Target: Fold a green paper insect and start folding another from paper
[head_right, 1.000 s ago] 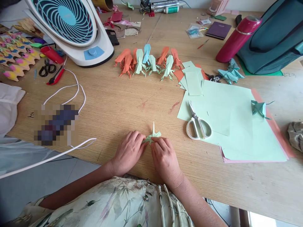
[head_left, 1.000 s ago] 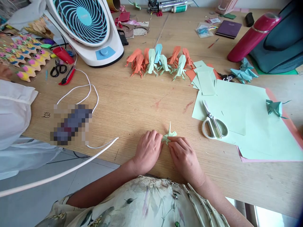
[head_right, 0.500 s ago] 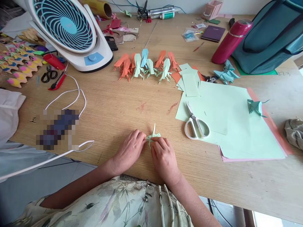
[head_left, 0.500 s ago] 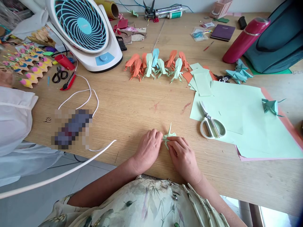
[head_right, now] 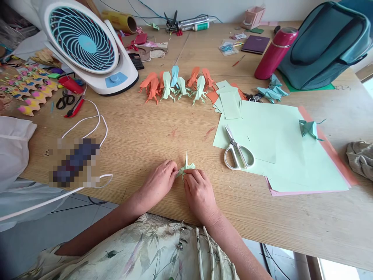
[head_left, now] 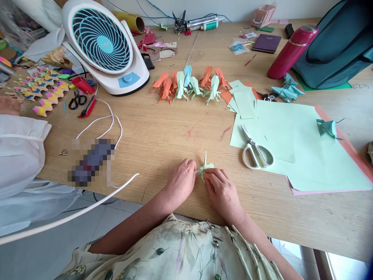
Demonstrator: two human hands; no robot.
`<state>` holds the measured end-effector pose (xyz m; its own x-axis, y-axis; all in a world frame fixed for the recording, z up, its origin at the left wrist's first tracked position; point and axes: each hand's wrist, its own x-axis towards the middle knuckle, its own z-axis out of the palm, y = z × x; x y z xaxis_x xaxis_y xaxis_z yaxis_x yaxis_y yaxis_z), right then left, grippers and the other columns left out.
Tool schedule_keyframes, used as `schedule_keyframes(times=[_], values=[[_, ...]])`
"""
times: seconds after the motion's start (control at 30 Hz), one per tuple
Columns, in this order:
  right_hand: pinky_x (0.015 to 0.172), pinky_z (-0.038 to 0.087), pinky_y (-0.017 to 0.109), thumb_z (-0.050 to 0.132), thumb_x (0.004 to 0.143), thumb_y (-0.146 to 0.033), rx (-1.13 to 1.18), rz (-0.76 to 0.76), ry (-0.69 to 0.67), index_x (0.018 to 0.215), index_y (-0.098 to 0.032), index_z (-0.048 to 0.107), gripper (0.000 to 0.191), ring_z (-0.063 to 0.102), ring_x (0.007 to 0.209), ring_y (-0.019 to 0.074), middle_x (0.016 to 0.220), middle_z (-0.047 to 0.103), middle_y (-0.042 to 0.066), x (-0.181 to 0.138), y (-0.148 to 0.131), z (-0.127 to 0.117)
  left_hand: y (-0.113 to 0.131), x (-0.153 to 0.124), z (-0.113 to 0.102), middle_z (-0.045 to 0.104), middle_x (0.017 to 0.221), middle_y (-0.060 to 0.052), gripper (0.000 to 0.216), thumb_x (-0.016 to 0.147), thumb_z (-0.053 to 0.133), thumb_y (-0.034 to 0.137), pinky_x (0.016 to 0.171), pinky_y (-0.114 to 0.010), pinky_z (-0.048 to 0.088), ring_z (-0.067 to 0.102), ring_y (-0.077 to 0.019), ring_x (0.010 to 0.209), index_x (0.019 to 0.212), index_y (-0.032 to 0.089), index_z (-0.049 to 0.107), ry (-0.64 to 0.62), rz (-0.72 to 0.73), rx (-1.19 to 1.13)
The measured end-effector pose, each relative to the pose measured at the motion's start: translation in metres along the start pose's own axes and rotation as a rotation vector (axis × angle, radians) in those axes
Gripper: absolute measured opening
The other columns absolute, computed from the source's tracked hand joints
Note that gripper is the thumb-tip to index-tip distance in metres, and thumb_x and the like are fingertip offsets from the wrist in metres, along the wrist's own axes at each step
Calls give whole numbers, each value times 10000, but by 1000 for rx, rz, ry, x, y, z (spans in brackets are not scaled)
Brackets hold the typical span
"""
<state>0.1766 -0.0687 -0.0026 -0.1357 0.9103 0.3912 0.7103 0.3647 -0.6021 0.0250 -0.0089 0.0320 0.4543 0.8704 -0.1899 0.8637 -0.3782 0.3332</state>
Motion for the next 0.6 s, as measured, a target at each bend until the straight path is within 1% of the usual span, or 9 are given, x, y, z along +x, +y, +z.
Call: schedule_keyframes(times=[0.1, 0.23, 0.4, 0.5, 0.6], values=[[854, 547, 390, 485, 968, -66, -6, -23, -18, 916, -195, 638, 206, 624, 936, 218, 1023, 687, 97, -3, 1, 1, 3, -3, 2, 628, 945, -57, 75, 961, 485, 141, 748, -329, 498, 624, -207, 864, 925, 181, 536, 26, -21, -39], [863, 549, 407, 477, 968, -59, -28, -45, -41, 937, -188, 637, 207, 605, 936, 224, 1042, 677, 105, -8, 2, 0, 7, -8, 5, 605, 980, -51, 54, 944, 519, 136, 761, -329, 497, 605, -208, 893, 932, 186, 534, 56, -24, -14], [830, 562, 412, 464, 966, -53, -30, -75, -37, 936, -200, 637, 229, 610, 926, 229, 1039, 671, 110, -12, 0, -4, 10, -12, 9, 597, 947, -44, 57, 937, 530, 143, 781, -343, 491, 590, -211, 879, 908, 192, 522, 95, -12, -17], [831, 566, 413, 468, 961, -53, -35, -75, -37, 943, -197, 644, 228, 620, 930, 234, 1035, 674, 113, -13, -1, -6, 10, -12, 11, 612, 914, -34, 83, 921, 529, 114, 782, -343, 490, 601, -208, 864, 907, 194, 517, 93, -1, -73], [807, 569, 406, 467, 958, -54, -44, -79, -31, 934, -198, 649, 234, 624, 910, 236, 1017, 676, 112, -12, -1, -7, 8, -10, 11, 635, 892, -21, 114, 883, 572, 97, 767, -319, 492, 623, -191, 846, 914, 196, 524, 75, -31, -196]])
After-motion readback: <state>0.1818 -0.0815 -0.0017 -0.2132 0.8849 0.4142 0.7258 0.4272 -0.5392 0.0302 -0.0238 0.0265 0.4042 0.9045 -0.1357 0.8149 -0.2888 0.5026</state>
